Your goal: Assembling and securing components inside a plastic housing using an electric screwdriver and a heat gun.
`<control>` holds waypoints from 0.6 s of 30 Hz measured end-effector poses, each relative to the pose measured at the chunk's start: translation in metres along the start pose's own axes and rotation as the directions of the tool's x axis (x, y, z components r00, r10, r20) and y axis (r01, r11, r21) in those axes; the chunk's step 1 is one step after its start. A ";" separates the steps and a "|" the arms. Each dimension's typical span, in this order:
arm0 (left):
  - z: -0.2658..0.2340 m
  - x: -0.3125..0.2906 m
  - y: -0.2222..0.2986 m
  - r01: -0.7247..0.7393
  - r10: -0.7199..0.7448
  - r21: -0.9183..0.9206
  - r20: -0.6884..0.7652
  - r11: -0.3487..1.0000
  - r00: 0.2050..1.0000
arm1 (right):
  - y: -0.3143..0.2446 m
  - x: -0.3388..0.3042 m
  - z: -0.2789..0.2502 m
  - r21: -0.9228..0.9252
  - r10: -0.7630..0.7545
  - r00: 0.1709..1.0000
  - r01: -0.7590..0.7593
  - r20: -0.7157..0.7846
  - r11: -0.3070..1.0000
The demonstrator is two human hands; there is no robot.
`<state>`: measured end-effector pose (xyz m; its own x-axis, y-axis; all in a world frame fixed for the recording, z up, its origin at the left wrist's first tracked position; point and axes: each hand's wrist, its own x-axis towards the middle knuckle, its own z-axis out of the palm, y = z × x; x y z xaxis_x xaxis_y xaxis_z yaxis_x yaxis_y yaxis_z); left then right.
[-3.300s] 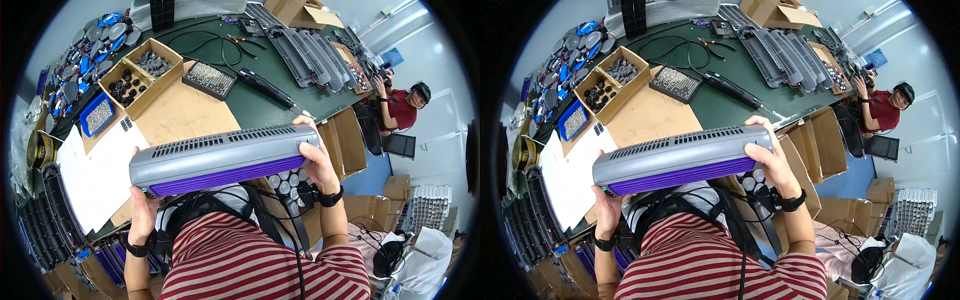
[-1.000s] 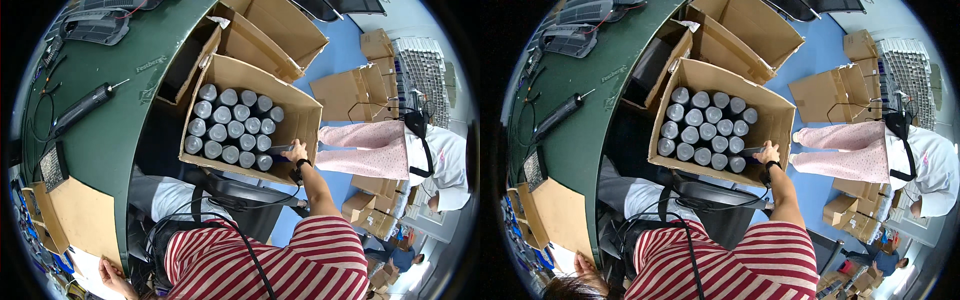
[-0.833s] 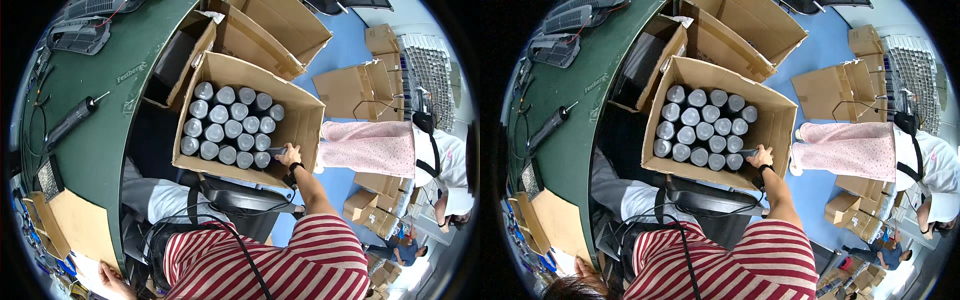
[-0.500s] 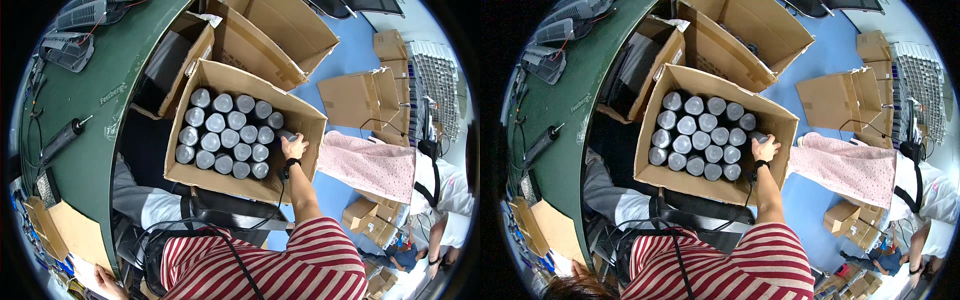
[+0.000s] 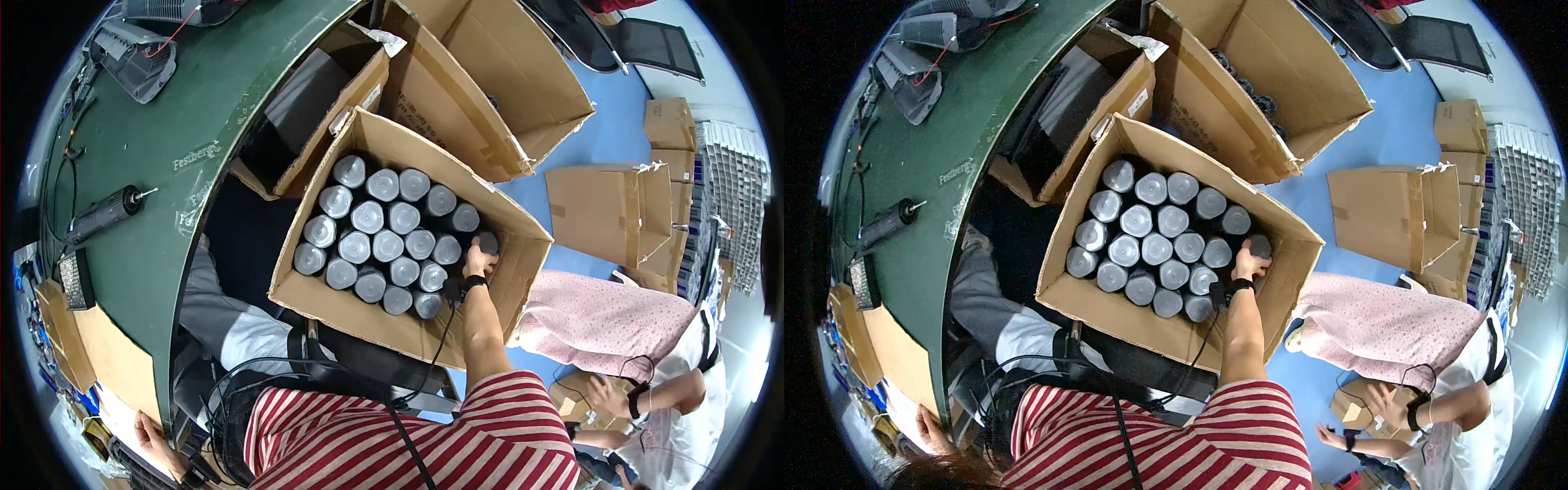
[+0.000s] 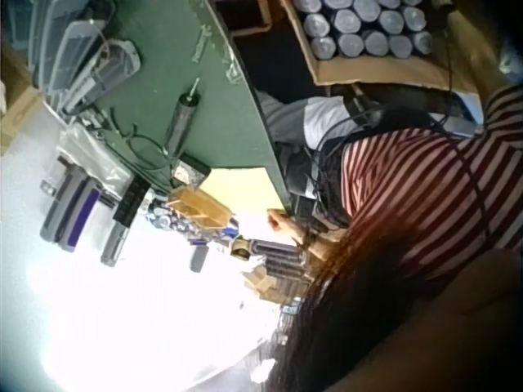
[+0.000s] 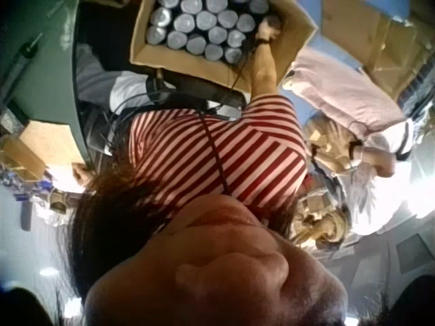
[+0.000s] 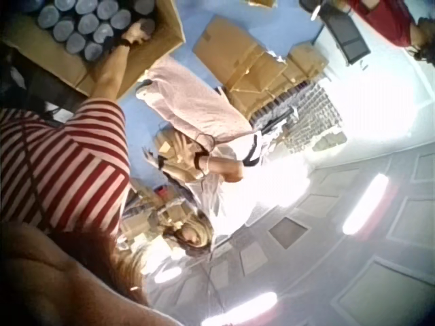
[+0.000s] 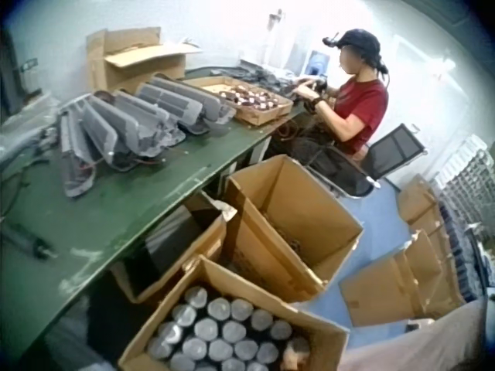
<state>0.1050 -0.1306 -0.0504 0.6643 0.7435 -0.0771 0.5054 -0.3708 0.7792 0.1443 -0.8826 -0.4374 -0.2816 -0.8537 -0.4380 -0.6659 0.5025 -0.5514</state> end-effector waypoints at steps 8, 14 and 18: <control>0.000 0.005 -0.015 -0.117 0.117 0.035 0.005 0.993 0.993 | 0.030 0.036 0.008 0.377 0.035 0.953 -0.153 0.300 0.913; 0.042 0.000 -0.013 -0.176 0.169 0.031 0.156 0.984 0.973 | 0.022 0.097 -0.030 0.462 -0.010 0.960 -0.126 0.281 0.878; 0.028 -0.024 0.005 -0.101 0.106 -0.111 0.040 0.989 0.994 | -0.061 -0.001 -0.016 0.611 -0.403 0.915 0.318 0.003 0.725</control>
<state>0.1071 -0.1664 -0.0619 0.7353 0.6775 -0.0191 0.3719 -0.3798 0.8470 0.1746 -0.9146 -0.3921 0.0127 -0.9835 -0.1807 -0.1504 0.1768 -0.9727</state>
